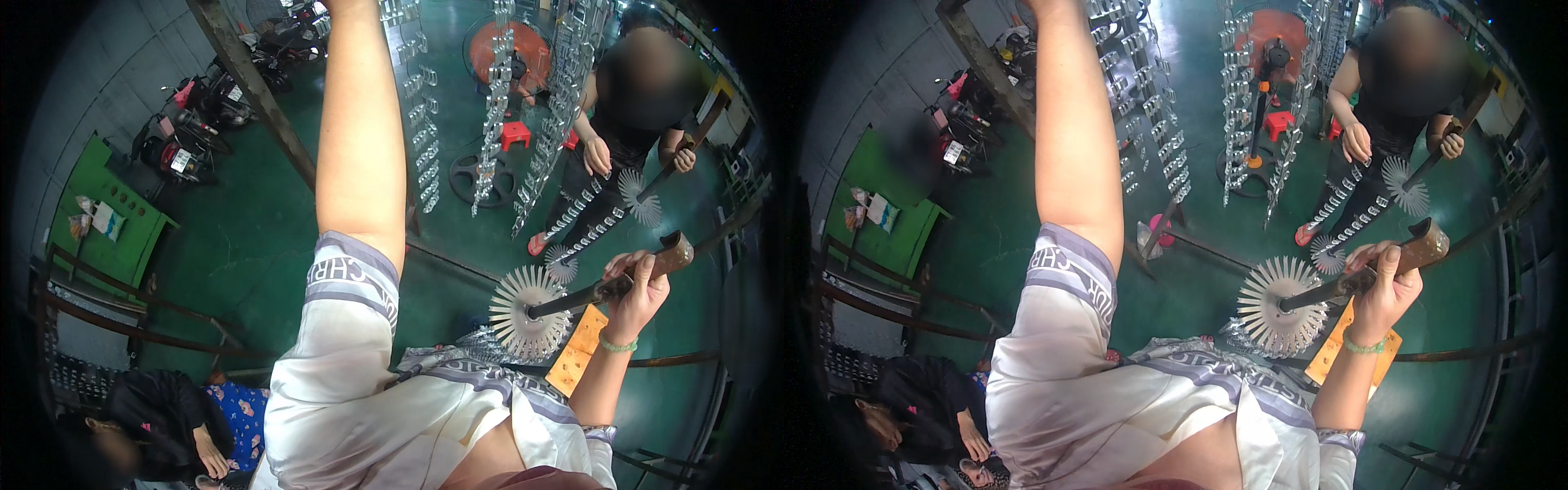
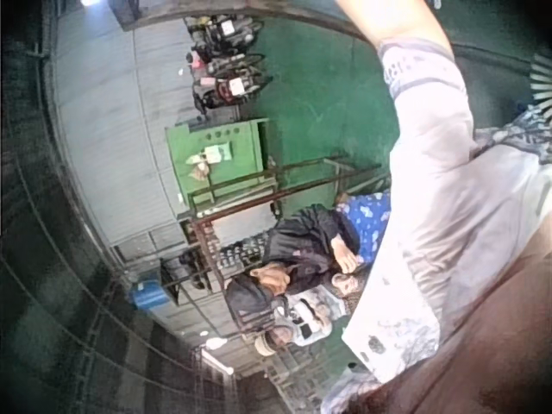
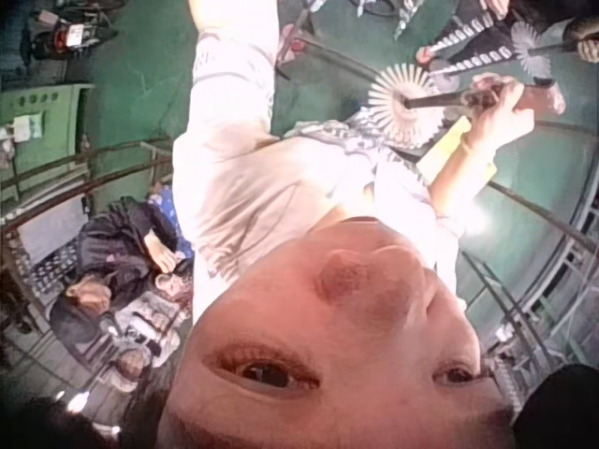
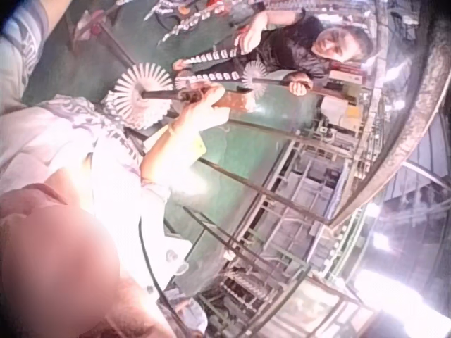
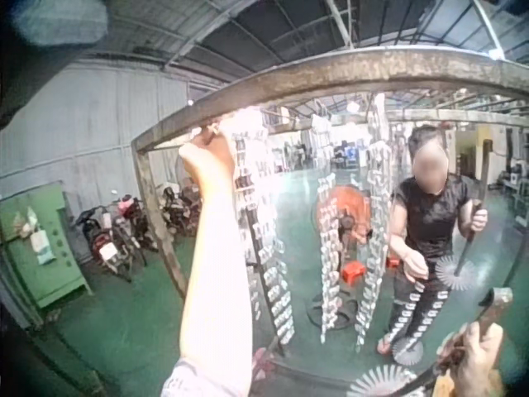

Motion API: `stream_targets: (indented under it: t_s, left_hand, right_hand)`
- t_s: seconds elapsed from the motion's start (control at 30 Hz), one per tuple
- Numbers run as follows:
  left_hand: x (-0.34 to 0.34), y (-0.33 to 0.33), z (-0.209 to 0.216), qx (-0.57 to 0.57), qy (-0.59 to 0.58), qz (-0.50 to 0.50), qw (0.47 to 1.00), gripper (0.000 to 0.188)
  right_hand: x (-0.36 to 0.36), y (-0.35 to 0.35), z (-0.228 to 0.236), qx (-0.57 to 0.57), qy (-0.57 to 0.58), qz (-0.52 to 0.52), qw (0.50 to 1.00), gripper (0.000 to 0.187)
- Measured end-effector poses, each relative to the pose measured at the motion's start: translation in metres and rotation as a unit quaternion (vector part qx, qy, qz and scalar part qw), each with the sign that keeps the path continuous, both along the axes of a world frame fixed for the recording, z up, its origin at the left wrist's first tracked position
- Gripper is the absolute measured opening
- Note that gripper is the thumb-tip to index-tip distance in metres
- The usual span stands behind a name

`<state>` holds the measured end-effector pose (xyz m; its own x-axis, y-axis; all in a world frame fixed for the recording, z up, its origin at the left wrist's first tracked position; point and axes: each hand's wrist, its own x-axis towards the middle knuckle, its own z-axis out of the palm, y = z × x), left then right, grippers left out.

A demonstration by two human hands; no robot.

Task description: The person uses a hammer to attach small metal pieces to a circular metal frame. They repeatedly pick up pieces from a table and hammer them into place on the frame, working alongside another person in a workshop setting.

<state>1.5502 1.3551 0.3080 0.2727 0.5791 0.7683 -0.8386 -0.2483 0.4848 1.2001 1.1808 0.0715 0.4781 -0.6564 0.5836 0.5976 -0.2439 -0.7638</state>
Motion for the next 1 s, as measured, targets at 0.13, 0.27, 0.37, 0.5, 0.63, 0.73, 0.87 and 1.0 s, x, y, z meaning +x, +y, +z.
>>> stream_targets:
  t_s: [0.13, 0.27, 0.37, 0.5, 0.63, 0.73, 0.87, 1.0]
  left_hand:
    - [0.004, 0.008, -0.001, -0.002, -0.009, -0.041, 0.999, 0.015]
    - [0.003, 0.031, -0.012, -0.008, -0.018, -0.078, 0.997, 0.016]
    - [-0.003, 0.001, -0.033, -0.035, -0.057, -0.175, 0.982, 0.016]
    - [-0.027, -0.011, -0.051, -0.070, -0.060, -0.312, 0.946, 0.017]
    - [-0.038, 0.031, -0.073, -0.011, -0.047, -0.317, 0.947, 0.014]
    - [-0.044, 0.050, -0.078, 0.001, 0.002, -0.372, 0.928, 0.017]
    - [-0.057, 0.062, -0.080, 0.011, -0.015, -0.324, 0.946, 0.016]
    - [-0.077, 0.070, -0.082, 0.032, -0.025, -0.357, 0.933, 0.016]
  right_hand:
    - [0.003, 0.005, 0.003, -0.014, -0.005, 0.004, 1.000, 0.027]
    - [0.005, 0.012, -0.001, 0.040, 0.035, -0.018, 0.998, 0.020]
    - [-0.008, 0.022, 0.010, 0.122, 0.139, -0.107, 0.977, 0.029]
    - [-0.038, 0.026, 0.017, 0.025, 0.122, -0.318, 0.940, 0.047]
    - [-0.024, 0.031, 0.021, 0.036, 0.181, -0.278, 0.943, 0.047]
    - [-0.022, -0.010, -0.007, -0.019, 0.160, -0.360, 0.919, 0.051]
    - [-0.030, -0.030, -0.013, -0.033, 0.232, -0.365, 0.901, 0.057]
    - [-0.033, -0.023, -0.010, -0.044, 0.211, -0.327, 0.920, 0.055]
